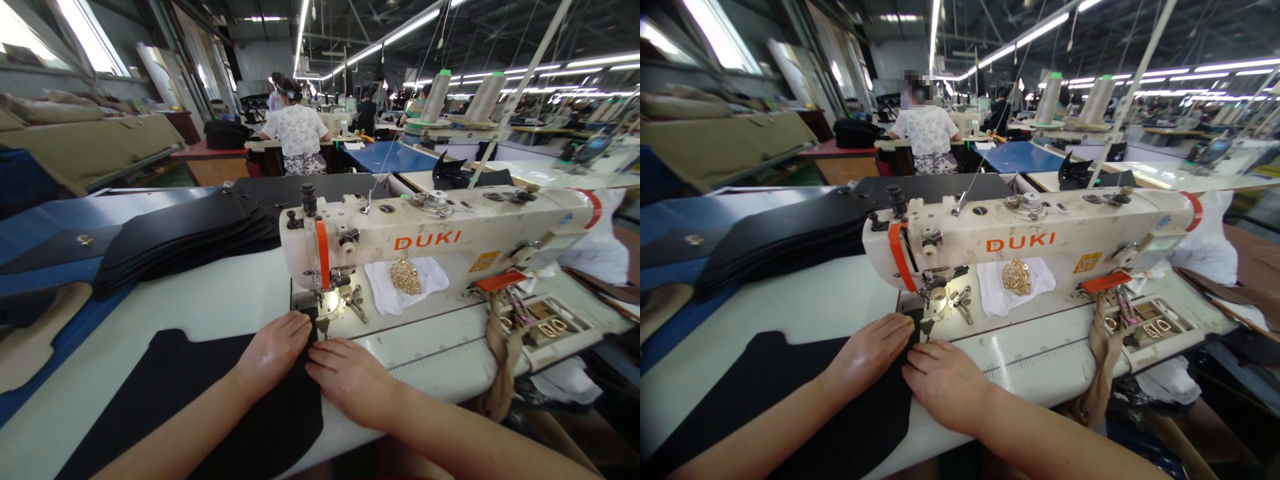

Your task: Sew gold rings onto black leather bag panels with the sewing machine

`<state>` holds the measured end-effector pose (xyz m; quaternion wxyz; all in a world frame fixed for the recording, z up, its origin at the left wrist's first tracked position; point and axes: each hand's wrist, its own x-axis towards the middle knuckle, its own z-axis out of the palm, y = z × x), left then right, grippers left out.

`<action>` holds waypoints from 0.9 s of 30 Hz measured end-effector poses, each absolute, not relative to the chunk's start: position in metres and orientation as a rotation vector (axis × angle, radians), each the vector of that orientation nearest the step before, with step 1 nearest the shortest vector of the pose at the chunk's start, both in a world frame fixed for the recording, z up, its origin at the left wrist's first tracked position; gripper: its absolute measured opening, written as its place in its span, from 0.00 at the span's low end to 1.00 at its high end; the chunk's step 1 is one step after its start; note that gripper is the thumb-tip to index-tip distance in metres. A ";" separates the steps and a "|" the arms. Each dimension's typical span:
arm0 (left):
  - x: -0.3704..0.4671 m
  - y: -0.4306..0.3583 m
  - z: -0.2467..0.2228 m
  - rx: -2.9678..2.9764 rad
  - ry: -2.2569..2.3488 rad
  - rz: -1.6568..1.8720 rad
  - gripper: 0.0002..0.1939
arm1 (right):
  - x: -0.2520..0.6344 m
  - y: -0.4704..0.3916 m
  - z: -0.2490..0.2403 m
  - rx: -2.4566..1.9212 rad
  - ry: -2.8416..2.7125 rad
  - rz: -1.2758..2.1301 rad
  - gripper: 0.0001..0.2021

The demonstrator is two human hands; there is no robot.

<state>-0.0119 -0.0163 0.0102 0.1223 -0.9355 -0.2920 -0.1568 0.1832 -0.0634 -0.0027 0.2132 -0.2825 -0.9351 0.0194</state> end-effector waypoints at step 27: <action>-0.007 -0.023 0.014 -2.744 -0.959 -0.544 0.13 | 0.181 -0.035 0.008 -0.873 -2.609 -0.069 0.08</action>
